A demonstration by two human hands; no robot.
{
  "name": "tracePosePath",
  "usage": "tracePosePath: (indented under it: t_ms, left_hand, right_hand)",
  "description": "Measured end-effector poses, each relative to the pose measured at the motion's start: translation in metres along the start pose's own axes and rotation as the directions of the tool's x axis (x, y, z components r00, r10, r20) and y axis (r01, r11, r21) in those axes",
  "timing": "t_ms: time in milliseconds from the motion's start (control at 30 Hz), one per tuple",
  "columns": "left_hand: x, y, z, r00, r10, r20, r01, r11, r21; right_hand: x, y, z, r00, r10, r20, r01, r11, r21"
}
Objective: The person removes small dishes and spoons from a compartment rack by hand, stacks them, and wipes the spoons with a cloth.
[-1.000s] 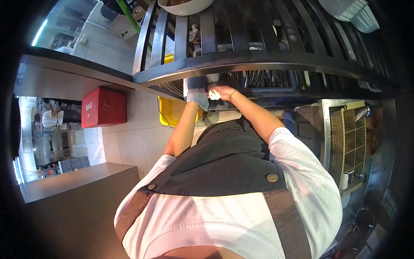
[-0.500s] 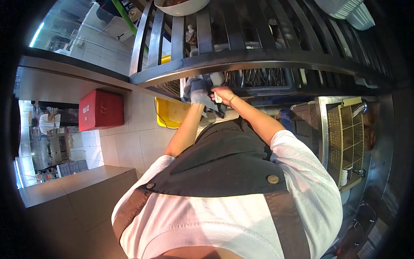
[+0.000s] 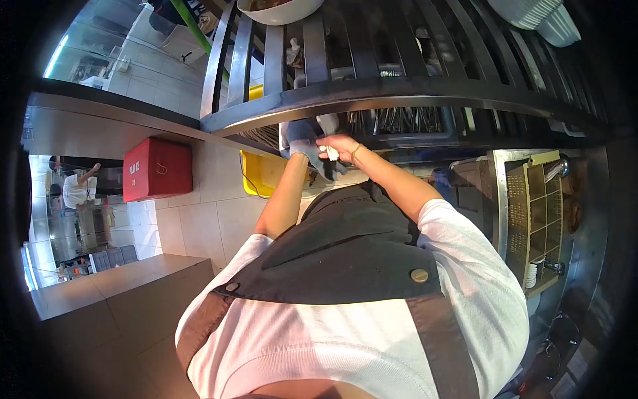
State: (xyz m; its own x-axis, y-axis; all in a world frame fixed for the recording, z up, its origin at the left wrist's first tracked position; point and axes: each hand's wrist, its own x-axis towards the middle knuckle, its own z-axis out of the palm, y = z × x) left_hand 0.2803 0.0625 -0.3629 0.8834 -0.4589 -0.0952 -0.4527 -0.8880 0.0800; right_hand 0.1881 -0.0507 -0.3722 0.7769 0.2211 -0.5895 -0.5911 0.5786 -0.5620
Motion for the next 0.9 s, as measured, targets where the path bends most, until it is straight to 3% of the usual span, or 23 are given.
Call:
tracePosePath:
  t_ms: [100,200,233,267,333,467,533,567,600,667,700,733,767,833,867,900]
  left_hand:
    - [-0.004,0.003,0.004,0.961,-0.277,-0.027,0.277,0.961,0.008]
    - [-0.023,0.019,-0.003,0.970,-0.240,0.051,0.244,0.966,-0.091]
    - [-0.048,0.038,-0.025,0.825,-0.043,-0.564,0.123,0.987,0.105]
    - [-0.031,0.026,0.026,0.970,0.075,-0.229,-0.039,0.987,0.156]
    - [-0.021,0.018,0.046,0.985,0.109,0.133,-0.113,0.993,0.021]
    - [0.000,0.007,0.022,1.000,0.023,0.003,-0.023,1.000,0.011]
    - [0.002,-0.003,0.013,0.957,0.290,-0.018,-0.290,0.947,-0.136]
    - [-0.008,0.002,0.008,0.907,0.297,-0.299,-0.366,0.907,-0.208]
    - [0.008,-0.009,0.045,0.930,0.223,-0.293,-0.316,0.892,-0.323]
    - [0.013,-0.004,0.039,0.959,0.069,-0.276,-0.215,0.812,-0.543]
    - [-0.016,0.000,0.048,0.782,0.394,-0.483,-0.515,0.844,-0.146]
    - [-0.019,0.005,0.028,0.785,0.394,-0.478,-0.515,0.844,-0.150]
    - [-0.016,0.006,0.018,0.887,0.368,-0.280,-0.406,0.909,-0.091]
    - [-0.010,0.008,0.000,0.983,0.173,0.061,-0.177,0.982,0.065]
    - [-0.016,0.012,-0.015,0.983,0.173,0.060,-0.177,0.982,0.064]
    - [-0.024,0.016,-0.030,1.000,0.003,-0.030,-0.001,0.999,0.046]
  right_hand:
    - [-0.009,0.007,0.013,0.991,-0.110,-0.079,0.100,0.988,-0.119]
    - [0.013,0.010,-0.001,0.973,-0.132,-0.190,0.092,0.974,-0.205]
    - [0.011,0.004,0.001,0.950,-0.093,-0.298,0.025,0.974,-0.223]
    - [0.014,0.002,-0.007,0.953,-0.049,-0.298,-0.005,0.984,-0.179]
    - [0.010,0.006,-0.011,0.968,-0.030,-0.249,-0.010,0.987,-0.160]
    - [0.012,0.006,-0.017,0.964,-0.129,-0.234,0.137,0.990,0.018]
    - [0.011,0.000,-0.028,0.989,-0.090,-0.117,0.085,0.995,-0.046]
    - [0.001,-0.007,-0.020,0.992,-0.061,-0.109,0.053,0.996,-0.075]
    - [-0.011,-0.013,-0.013,0.993,-0.060,-0.098,0.045,0.989,-0.143]
    - [-0.007,-0.009,-0.020,0.993,0.077,0.095,-0.076,0.997,-0.008]
    - [-0.005,-0.003,-0.023,0.992,0.080,0.093,-0.080,0.997,0.000]
    - [-0.006,0.000,-0.020,0.988,0.109,0.108,-0.114,0.993,0.042]
    - [-0.005,0.001,-0.018,0.983,0.136,0.124,-0.146,0.986,0.080]
    - [-0.004,0.002,-0.016,0.985,0.112,0.134,-0.120,0.992,0.050]
    - [-0.011,0.001,-0.008,0.986,0.089,0.144,-0.094,0.995,0.026]
    - [-0.020,0.000,-0.002,0.998,0.041,0.054,-0.040,0.999,-0.022]
